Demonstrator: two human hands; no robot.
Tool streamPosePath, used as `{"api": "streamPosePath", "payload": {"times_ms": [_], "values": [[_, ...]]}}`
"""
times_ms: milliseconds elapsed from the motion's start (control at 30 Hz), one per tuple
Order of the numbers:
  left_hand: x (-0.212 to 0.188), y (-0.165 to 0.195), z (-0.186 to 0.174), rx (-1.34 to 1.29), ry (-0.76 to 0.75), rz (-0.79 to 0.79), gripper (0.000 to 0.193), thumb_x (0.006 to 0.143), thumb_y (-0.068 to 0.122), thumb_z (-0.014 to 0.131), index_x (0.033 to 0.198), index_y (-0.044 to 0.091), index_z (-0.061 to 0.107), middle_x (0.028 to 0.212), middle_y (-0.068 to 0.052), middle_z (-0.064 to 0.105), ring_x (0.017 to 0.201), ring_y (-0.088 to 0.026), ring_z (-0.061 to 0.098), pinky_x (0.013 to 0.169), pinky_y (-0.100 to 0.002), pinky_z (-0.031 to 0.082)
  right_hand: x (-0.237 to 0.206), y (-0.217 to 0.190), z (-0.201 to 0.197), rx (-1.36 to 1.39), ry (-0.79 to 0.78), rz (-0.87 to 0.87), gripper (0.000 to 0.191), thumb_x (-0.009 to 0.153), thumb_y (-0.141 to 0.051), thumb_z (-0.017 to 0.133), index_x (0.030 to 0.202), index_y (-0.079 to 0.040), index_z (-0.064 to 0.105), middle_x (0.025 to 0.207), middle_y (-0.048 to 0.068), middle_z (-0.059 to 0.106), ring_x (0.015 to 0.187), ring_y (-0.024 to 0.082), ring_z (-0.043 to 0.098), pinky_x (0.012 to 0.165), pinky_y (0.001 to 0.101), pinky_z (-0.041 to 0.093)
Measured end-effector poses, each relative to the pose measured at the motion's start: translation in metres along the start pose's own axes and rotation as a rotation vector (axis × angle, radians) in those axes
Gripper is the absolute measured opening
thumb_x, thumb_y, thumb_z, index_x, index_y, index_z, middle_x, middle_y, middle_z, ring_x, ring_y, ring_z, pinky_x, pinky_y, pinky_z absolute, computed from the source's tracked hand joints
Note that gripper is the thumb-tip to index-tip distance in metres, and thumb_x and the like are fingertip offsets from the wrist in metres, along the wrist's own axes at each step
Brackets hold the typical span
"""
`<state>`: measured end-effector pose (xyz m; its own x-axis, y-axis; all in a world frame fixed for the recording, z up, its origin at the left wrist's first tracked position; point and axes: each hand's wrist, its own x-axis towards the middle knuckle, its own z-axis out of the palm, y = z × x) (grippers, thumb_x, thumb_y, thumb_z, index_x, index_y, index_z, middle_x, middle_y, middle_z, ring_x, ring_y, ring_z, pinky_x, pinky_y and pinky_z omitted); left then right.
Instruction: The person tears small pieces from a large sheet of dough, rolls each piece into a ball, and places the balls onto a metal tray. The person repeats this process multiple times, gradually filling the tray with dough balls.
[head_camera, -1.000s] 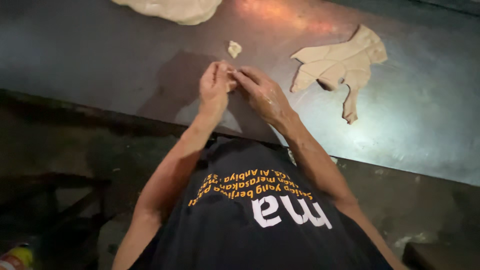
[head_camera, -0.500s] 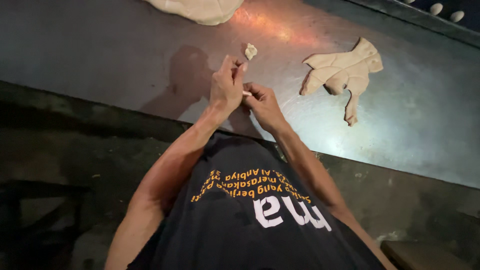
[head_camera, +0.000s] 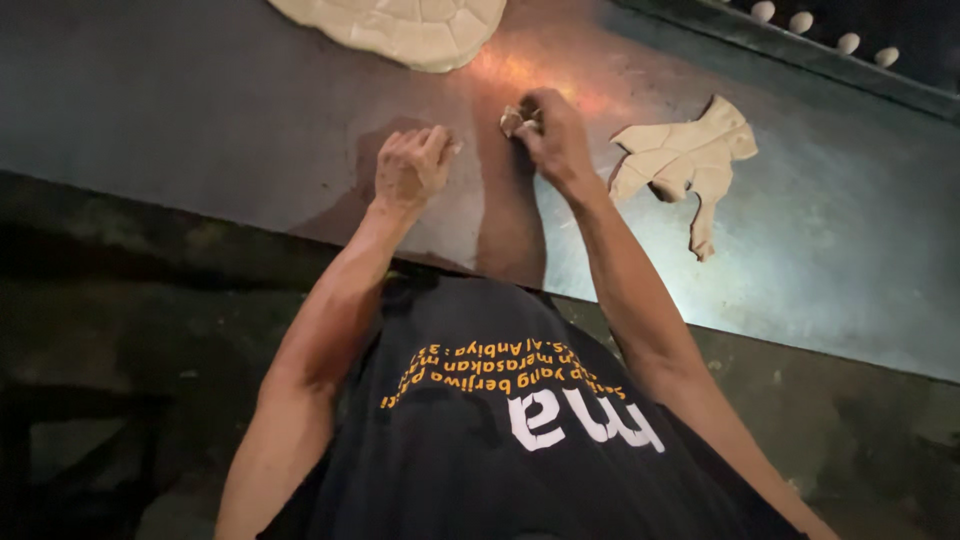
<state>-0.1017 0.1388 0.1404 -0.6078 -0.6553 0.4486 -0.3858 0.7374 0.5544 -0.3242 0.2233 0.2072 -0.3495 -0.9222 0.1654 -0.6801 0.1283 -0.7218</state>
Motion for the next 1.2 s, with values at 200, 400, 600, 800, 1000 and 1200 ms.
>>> {"api": "streamPosePath", "payload": {"times_ms": [200, 400, 600, 800, 1000, 1200], "values": [[0.018, 0.038, 0.008, -0.478, 0.073, -0.286, 0.035, 0.092, 0.02, 0.076, 0.121, 0.002, 0.064, 0.092, -0.01, 0.071, 0.075, -0.021, 0.067, 0.067, -0.036, 0.053, -0.009, -0.004, 0.011, -0.033, -0.083, -0.105, 0.011, 0.09, -0.006, 0.071, 0.1, -0.004, 0.075, 0.095, 0.016, 0.072, 0.086, 0.036, 0.07, 0.079, 0.0443, 0.055], [0.034, 0.067, 0.024, -0.906, -0.065, -0.568, 0.017, 0.099, 0.019, 0.069, 0.104, 0.003, 0.066, 0.082, -0.002, 0.068, 0.07, -0.009, 0.058, 0.063, -0.029, 0.05, -0.034, -0.021, 0.01, 0.239, 0.066, 0.185, 0.017, 0.094, -0.011, 0.068, 0.109, -0.002, 0.071, 0.086, 0.008, 0.074, 0.074, 0.018, 0.069, 0.066, 0.0321, 0.055], [0.05, 0.059, 0.056, -0.608, -0.122, -0.34, 0.019, 0.097, 0.018, 0.074, 0.103, 0.003, 0.065, 0.089, -0.01, 0.066, 0.078, -0.022, 0.06, 0.067, -0.037, 0.052, -0.088, -0.031, -0.01, 0.878, -0.353, 0.504, 0.015, 0.09, -0.012, 0.074, 0.099, -0.001, 0.073, 0.084, 0.001, 0.073, 0.074, 0.01, 0.065, 0.064, 0.0281, 0.052], [0.021, 0.035, -0.015, -0.035, -0.317, 0.212, 0.057, 0.086, 0.021, 0.076, 0.141, 0.01, 0.065, 0.102, -0.012, 0.063, 0.087, -0.033, 0.063, 0.075, -0.047, 0.05, -0.167, -0.017, -0.017, 0.038, -0.214, 0.337, 0.029, 0.092, -0.025, 0.083, 0.086, -0.003, 0.066, 0.081, 0.009, 0.06, 0.072, 0.024, 0.056, 0.068, 0.0359, 0.048], [0.006, 0.009, -0.029, 0.131, -0.247, 0.235, 0.04, 0.087, 0.025, 0.079, 0.125, 0.014, 0.072, 0.092, -0.007, 0.063, 0.089, -0.03, 0.06, 0.076, -0.047, 0.045, -0.115, 0.023, 0.019, -0.414, 0.055, -0.163, 0.022, 0.09, -0.025, 0.073, 0.105, -0.008, 0.068, 0.105, 0.013, 0.065, 0.096, 0.035, 0.058, 0.08, 0.0488, 0.045], [-0.009, 0.012, -0.042, -0.095, -0.312, 0.344, 0.024, 0.089, 0.017, 0.077, 0.112, 0.012, 0.071, 0.094, -0.006, 0.066, 0.094, -0.028, 0.06, 0.082, -0.043, 0.048, -0.121, 0.0, 0.045, 0.048, -0.023, -0.198, 0.007, 0.095, -0.017, 0.064, 0.098, -0.01, 0.064, 0.096, 0.012, 0.064, 0.091, 0.036, 0.062, 0.081, 0.0481, 0.049]]}}
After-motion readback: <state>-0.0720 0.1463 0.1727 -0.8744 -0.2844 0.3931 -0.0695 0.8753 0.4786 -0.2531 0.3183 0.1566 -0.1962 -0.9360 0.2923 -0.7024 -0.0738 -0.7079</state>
